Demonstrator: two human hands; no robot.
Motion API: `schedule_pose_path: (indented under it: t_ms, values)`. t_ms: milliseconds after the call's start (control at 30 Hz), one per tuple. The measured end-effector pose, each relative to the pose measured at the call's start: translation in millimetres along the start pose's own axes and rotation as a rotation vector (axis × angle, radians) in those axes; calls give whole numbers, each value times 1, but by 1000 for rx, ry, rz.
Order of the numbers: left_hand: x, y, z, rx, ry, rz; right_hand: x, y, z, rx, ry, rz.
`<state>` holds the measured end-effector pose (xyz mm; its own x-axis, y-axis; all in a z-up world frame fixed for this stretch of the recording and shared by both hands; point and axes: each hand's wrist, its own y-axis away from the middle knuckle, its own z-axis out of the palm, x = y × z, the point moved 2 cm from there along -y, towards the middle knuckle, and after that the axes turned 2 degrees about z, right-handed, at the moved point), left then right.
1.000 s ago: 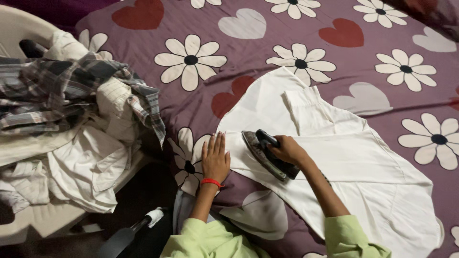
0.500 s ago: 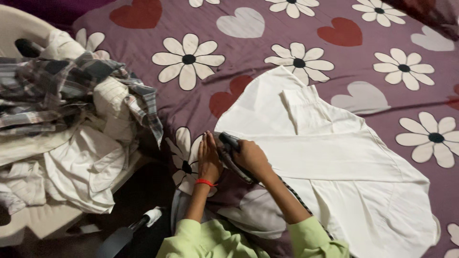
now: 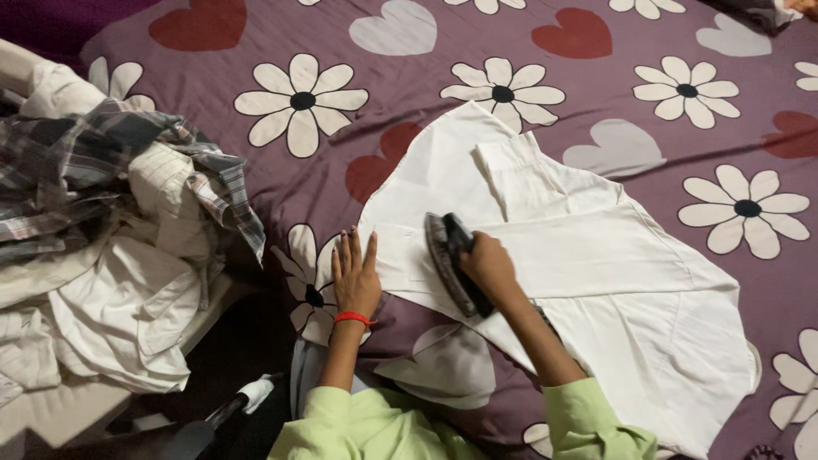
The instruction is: The person irons a white shirt laid out on a bed. They use an iron to smooth the sleeves, body, and collar, adjusting the shirt's position as needed.
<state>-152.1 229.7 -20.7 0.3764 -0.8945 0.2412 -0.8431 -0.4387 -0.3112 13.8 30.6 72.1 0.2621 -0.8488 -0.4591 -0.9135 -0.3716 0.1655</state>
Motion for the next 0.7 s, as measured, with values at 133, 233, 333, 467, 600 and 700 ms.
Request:
schedule_pose_path:
  t_ms: [133, 233, 333, 467, 600, 700]
  values:
    - [-2, 3, 4, 27, -16, 4, 37, -7, -20, 52, 21, 90]
    - [-3, 2, 4, 8, -20, -3, 59, -7, -33, 75, 36, 109]
    - [-2, 2, 3, 11, 0, -7, 84, -9, -47, 110, 59, 129]
    - [-2, 2, 2, 12, -6, 0, 121, -8, -68, 149, 48, 181]
    - [-2, 1, 0, 7, -44, 14, 147, -5, -87, 189, 79, 244]
    - [-2, 2, -2, 0, -59, 9, 162, -5, -99, 200, 87, 297]
